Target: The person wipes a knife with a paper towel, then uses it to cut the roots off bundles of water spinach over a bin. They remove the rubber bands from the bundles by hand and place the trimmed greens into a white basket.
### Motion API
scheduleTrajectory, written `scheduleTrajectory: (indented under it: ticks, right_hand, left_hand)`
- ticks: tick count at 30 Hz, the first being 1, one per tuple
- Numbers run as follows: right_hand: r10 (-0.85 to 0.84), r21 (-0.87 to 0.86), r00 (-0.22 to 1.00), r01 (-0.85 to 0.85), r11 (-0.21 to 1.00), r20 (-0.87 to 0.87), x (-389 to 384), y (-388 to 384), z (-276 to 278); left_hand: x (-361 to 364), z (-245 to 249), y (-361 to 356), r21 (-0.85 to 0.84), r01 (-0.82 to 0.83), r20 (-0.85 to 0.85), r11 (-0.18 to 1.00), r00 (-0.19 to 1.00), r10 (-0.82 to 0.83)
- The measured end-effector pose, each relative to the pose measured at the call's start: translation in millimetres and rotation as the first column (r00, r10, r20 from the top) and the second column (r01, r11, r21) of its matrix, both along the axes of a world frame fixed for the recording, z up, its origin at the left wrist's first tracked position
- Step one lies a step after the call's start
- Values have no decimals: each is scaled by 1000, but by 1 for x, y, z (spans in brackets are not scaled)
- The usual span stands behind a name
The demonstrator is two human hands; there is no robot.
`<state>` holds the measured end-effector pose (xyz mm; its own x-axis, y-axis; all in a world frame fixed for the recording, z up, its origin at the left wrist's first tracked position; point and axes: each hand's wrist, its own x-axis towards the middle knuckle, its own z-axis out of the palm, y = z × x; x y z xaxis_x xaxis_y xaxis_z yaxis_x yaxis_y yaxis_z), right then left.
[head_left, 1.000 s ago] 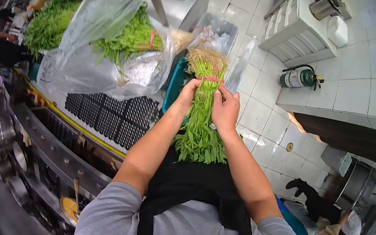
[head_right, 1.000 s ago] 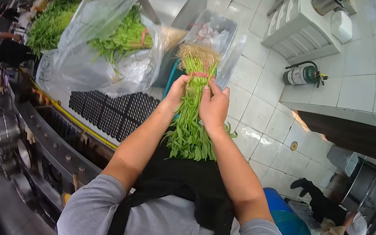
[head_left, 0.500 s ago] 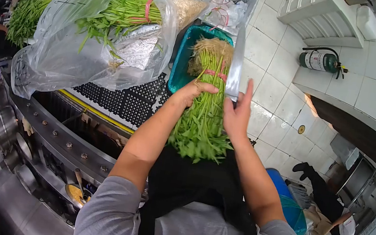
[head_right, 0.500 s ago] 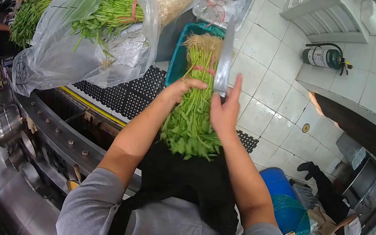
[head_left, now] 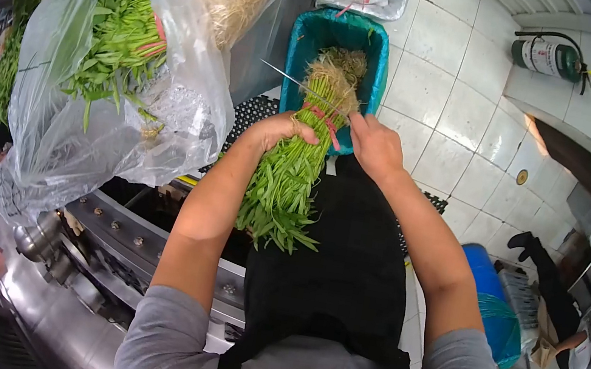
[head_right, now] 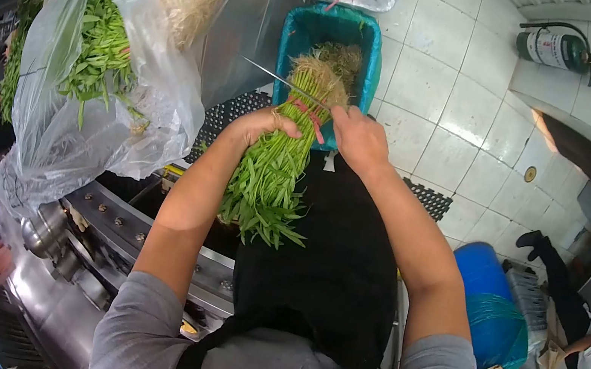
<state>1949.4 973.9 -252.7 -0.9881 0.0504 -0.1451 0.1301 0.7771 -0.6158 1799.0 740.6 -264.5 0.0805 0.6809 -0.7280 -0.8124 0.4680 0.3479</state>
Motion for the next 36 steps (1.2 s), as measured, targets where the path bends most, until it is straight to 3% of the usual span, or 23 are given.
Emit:
scheduleTrajectory:
  ticks: [2, 4, 9, 11, 13, 15, 16, 19, 20, 24, 27, 31, 33, 36]
  right_hand:
    - [25, 25, 999, -26, 999, 47, -8, -6, -18]
    - [17, 5, 998, -17, 1000, -68, -10, -10, -31]
    - [65, 36, 998, -66, 997, 13, -6, -8, -50]
    - [97, 42, 995, -98, 994, 23, 9, 5, -71]
    - [-29, 135, 930, -22, 991, 366, 32, 24, -98]
    - [-9, 121, 912, -44, 992, 409, 40, 36, -94]
    - [6, 109, 889, -63, 992, 458, 48, 38, -89]
    - [9, 88, 916, -49, 995, 401, 49, 36, -94]
    - [13, 69, 931, -41, 997, 364, 47, 33, -95]
    - [5, 34, 980, -12, 999, 198, 14, -1, -86]
    - [17, -46, 999, -15, 999, 34, -10, -25, -81]
    - [41, -32, 996, -39, 999, 73, -15, -24, -92]
    - [46, 54, 951, -66, 996, 306, 19, 7, -125]
    - [-31, 86, 923, -2, 996, 385, 52, 40, -130]
  left_hand:
    - [-7, 4, -1, -47, 30, 23, 998, 999, -29]
    - [-14, 9, 2, -80, 58, 49, 995, 997, -54]
    - [-23, 1, -2, -171, 167, -91, 971, 979, -185]
    - [-25, -5, -7, -92, 99, -57, 991, 993, -104]
    - [-28, -8, -11, -11, 42, -19, 999, 999, -42]
    - [-21, -18, -23, -126, 36, -230, 991, 971, -64]
    - [-15, -27, -30, -133, 39, -217, 990, 974, -67]
    - [-14, -53, -32, -193, 101, -353, 976, 921, -165]
    - [-14, -50, -26, -312, 180, -417, 933, 857, -304]
    - [-10, -25, 6, -761, 318, -423, 566, 418, -804]
    - [-7, -19, 21, -796, 329, -382, 508, 376, -844]
    - [-11, -12, 30, -827, 260, -418, 499, 309, -854]
    - [-12, -4, 27, -831, 246, -424, 500, 302, -854]
    - [-21, -3, 17, -797, 285, -420, 532, 371, -828]
